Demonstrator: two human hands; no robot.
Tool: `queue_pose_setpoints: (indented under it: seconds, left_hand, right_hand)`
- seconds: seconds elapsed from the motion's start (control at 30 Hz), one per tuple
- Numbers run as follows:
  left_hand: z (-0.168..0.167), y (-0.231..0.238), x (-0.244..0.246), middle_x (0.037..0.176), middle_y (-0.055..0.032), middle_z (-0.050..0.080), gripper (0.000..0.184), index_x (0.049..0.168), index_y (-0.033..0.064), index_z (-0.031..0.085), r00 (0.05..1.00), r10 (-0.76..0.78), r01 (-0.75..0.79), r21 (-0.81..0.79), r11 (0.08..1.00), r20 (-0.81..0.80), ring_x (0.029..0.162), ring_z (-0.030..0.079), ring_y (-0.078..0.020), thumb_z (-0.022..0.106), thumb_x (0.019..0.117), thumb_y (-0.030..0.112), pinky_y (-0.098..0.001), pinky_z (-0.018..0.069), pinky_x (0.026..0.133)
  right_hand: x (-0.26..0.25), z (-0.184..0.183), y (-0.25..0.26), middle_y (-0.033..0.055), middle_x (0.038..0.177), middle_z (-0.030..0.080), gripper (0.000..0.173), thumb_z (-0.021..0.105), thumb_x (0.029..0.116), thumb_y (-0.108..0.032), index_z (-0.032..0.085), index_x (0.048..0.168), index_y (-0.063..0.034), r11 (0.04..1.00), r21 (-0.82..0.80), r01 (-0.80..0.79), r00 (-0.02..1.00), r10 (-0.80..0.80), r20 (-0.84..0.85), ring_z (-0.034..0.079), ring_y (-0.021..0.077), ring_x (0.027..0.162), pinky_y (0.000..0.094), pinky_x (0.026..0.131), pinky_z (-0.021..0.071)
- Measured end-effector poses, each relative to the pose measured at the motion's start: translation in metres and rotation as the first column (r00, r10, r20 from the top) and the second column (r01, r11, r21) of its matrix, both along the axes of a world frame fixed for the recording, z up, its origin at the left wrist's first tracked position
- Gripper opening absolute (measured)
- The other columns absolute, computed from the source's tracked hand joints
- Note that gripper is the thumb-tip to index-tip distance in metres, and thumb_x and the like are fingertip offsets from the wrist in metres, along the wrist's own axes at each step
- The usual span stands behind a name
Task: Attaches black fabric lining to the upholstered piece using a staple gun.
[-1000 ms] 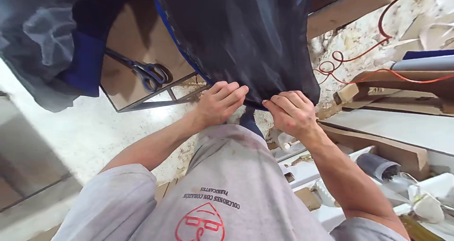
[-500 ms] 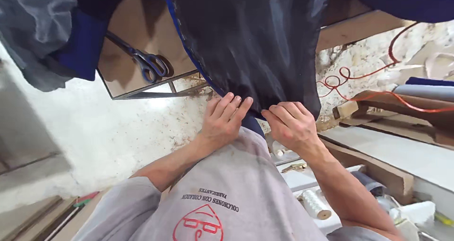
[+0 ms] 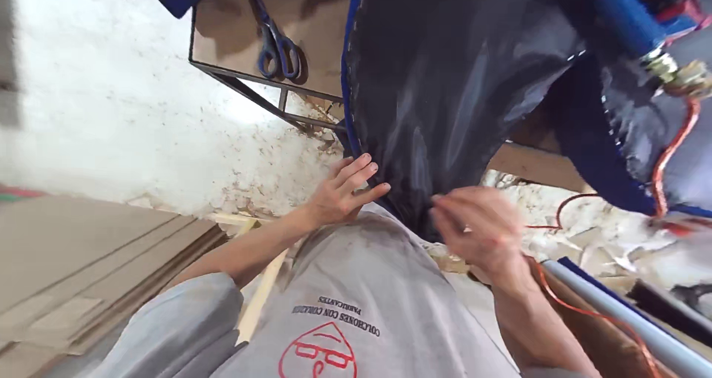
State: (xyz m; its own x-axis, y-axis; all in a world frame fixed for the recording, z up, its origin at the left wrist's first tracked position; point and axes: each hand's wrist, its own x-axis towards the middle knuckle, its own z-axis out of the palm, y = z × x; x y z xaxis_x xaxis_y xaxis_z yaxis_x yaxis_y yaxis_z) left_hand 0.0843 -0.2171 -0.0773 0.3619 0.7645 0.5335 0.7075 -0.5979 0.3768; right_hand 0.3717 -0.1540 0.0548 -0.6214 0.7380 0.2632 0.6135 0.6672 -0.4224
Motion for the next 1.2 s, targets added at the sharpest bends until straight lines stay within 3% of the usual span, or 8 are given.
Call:
queue_pose_setpoints:
  seconds: [0.2, 0.4, 0.7, 0.87, 0.93, 1.03, 1.13, 1.2]
  left_hand:
    - [-0.010, 0.008, 0.000, 0.155, -0.0119, 0.050, 0.045, 0.145, 0.0294, 0.057, 0.992, -0.044, 0.037, 0.059, 0.998, 0.119, 0.149, 0.039, -0.0299, 0.050, 0.1004, 0.022, -0.0504, 0.0338, 0.119]
    - [-0.008, 0.000, 0.009, 0.155, -0.0128, 0.051, 0.043, 0.144, 0.0259, 0.058, 0.991, 0.014, -0.021, 0.047, 0.999, 0.136, 0.149, 0.039, -0.0327, 0.047, 0.1028, 0.022, -0.0521, 0.0344, 0.119]
    - [-0.006, -0.005, 0.014, 0.150, -0.0096, 0.058, 0.041, 0.143, 0.0212, 0.061, 0.993, 0.052, -0.061, 0.087, 0.994, 0.107, 0.148, 0.043, -0.0336, 0.045, 0.1052, 0.017, -0.0547, 0.0370, 0.118]
    - [-0.010, -0.002, 0.017, 0.145, -0.0098, 0.062, 0.041, 0.139, 0.0222, 0.065, 0.989, 0.073, -0.091, 0.135, 0.987, 0.131, 0.145, 0.046, -0.0346, 0.047, 0.1028, 0.013, -0.0569, 0.0360, 0.118]
    - [-0.011, -0.005, 0.024, 0.144, -0.0100, 0.063, 0.040, 0.137, 0.0218, 0.067, 0.981, 0.092, -0.116, 0.135, 0.984, 0.171, 0.146, 0.045, -0.0347, 0.049, 0.1017, 0.015, -0.0588, 0.0335, 0.119]
    - [-0.018, -0.005, 0.025, 0.147, -0.0100, 0.061, 0.038, 0.137, 0.0214, 0.067, 0.970, 0.078, -0.114, 0.145, 0.983, 0.229, 0.149, 0.041, -0.0350, 0.049, 0.1034, 0.021, -0.0607, 0.0287, 0.122]
    - [-0.022, -0.003, 0.026, 0.147, -0.0089, 0.061, 0.039, 0.136, 0.0215, 0.068, 0.958, 0.044, -0.093, 0.163, 0.982, 0.282, 0.150, 0.039, -0.0346, 0.051, 0.1013, 0.023, -0.0620, 0.0260, 0.122]
    - [-0.023, -0.001, 0.026, 0.146, -0.0081, 0.062, 0.037, 0.134, 0.0219, 0.070, 0.953, 0.033, -0.089, 0.173, 0.981, 0.301, 0.150, 0.039, -0.0345, 0.052, 0.1010, 0.024, -0.0628, 0.0248, 0.122]
  right_hand:
    - [0.113, 0.022, 0.142, 0.0241, 0.129, 0.063, 0.047, 0.056, 0.1022, -0.038, 0.061, 0.140, -0.0095, 0.858, 0.113, 0.501, 0.807, -0.511, 0.298, 0.064, 0.0340, 0.116, 0.0483, 0.094, 0.0546]
    - [0.094, -0.001, 0.260, 0.0293, 0.152, 0.043, 0.074, 0.055, 0.0968, -0.055, 0.041, 0.158, -0.0147, 0.945, 0.084, 0.316, 0.807, -0.314, 0.501, 0.039, 0.0491, 0.142, 0.0675, 0.112, 0.0341]
    - [0.081, 0.010, 0.340, 0.0380, 0.135, 0.056, 0.081, 0.067, 0.0901, -0.049, 0.040, 0.155, -0.0097, 0.876, -0.046, 0.481, 0.646, -0.318, 0.694, 0.053, 0.0591, 0.125, 0.0797, 0.098, 0.0378]
    - [0.058, 0.063, 0.330, 0.0314, 0.117, 0.066, 0.054, 0.065, 0.0881, -0.037, 0.063, 0.128, -0.0003, 0.828, 0.029, 0.560, 0.605, -0.433, 0.668, 0.064, 0.0469, 0.108, 0.0723, 0.089, 0.0465]
    - [0.066, 0.093, 0.311, 0.0160, 0.103, 0.069, 0.056, 0.068, 0.0905, -0.046, 0.064, 0.123, -0.0009, 0.885, -0.055, 0.463, 0.744, -0.354, 0.566, 0.068, 0.0238, 0.083, 0.0503, 0.077, 0.0576]
    - [0.036, 0.124, 0.245, 0.0137, 0.122, 0.070, 0.074, 0.082, 0.0850, -0.043, 0.054, 0.136, 0.0030, 0.957, -0.259, 0.128, 0.914, -0.013, 0.405, 0.070, 0.0161, 0.107, 0.0403, 0.097, 0.0587]
    - [-0.033, 0.126, 0.160, 0.0055, 0.099, 0.075, 0.053, 0.082, 0.0812, -0.044, 0.067, 0.111, -0.0024, 0.950, -0.260, -0.172, 0.849, 0.277, 0.451, 0.071, 0.0038, 0.095, 0.0302, 0.086, 0.0598]
    - [-0.068, 0.112, 0.139, 0.0057, 0.087, 0.076, 0.038, 0.070, 0.0844, -0.044, 0.074, 0.104, -0.0122, 0.883, -0.291, -0.367, 0.741, 0.467, 0.482, 0.072, 0.0118, 0.081, 0.0383, 0.069, 0.0567]
